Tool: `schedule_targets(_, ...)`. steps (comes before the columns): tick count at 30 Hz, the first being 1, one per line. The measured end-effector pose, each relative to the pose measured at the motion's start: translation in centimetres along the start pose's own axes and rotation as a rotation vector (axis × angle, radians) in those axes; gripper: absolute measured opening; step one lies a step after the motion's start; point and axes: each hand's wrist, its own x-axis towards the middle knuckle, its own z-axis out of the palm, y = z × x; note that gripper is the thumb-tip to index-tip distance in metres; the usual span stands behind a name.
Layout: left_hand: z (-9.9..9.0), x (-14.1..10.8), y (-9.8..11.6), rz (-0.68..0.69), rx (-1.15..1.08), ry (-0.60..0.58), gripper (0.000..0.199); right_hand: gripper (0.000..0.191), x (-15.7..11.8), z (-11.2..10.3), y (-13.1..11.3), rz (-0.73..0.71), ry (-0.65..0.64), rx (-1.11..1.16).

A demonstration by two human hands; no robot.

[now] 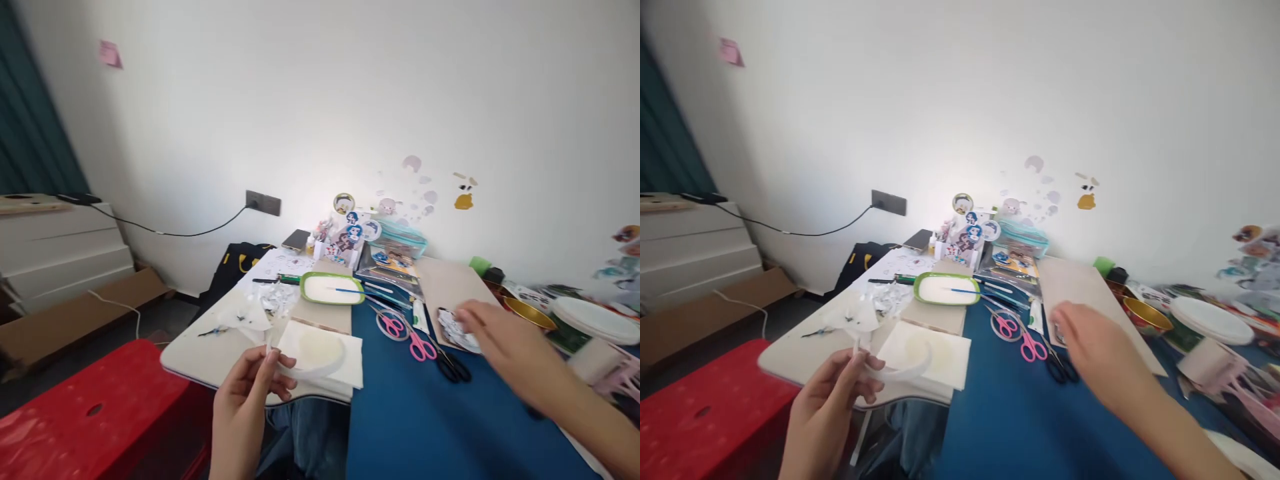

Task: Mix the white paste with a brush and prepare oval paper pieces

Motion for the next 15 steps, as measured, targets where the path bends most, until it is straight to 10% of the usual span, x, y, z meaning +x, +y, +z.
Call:
schedule_targets(6, -5.0, 5.6, 0.0, 0.116, -0.088, 0.258, 0.021, 0.018, 8.2, 5.2, -15.0, -0.361, -0.373, 0.248)
schedule_targets(15, -6.3, 8.3, 0.3, -0.047, -0.24, 0.273, 0.034, 0.03, 27.1, 14.0, -27.8, -0.12, -0.466, 0.049)
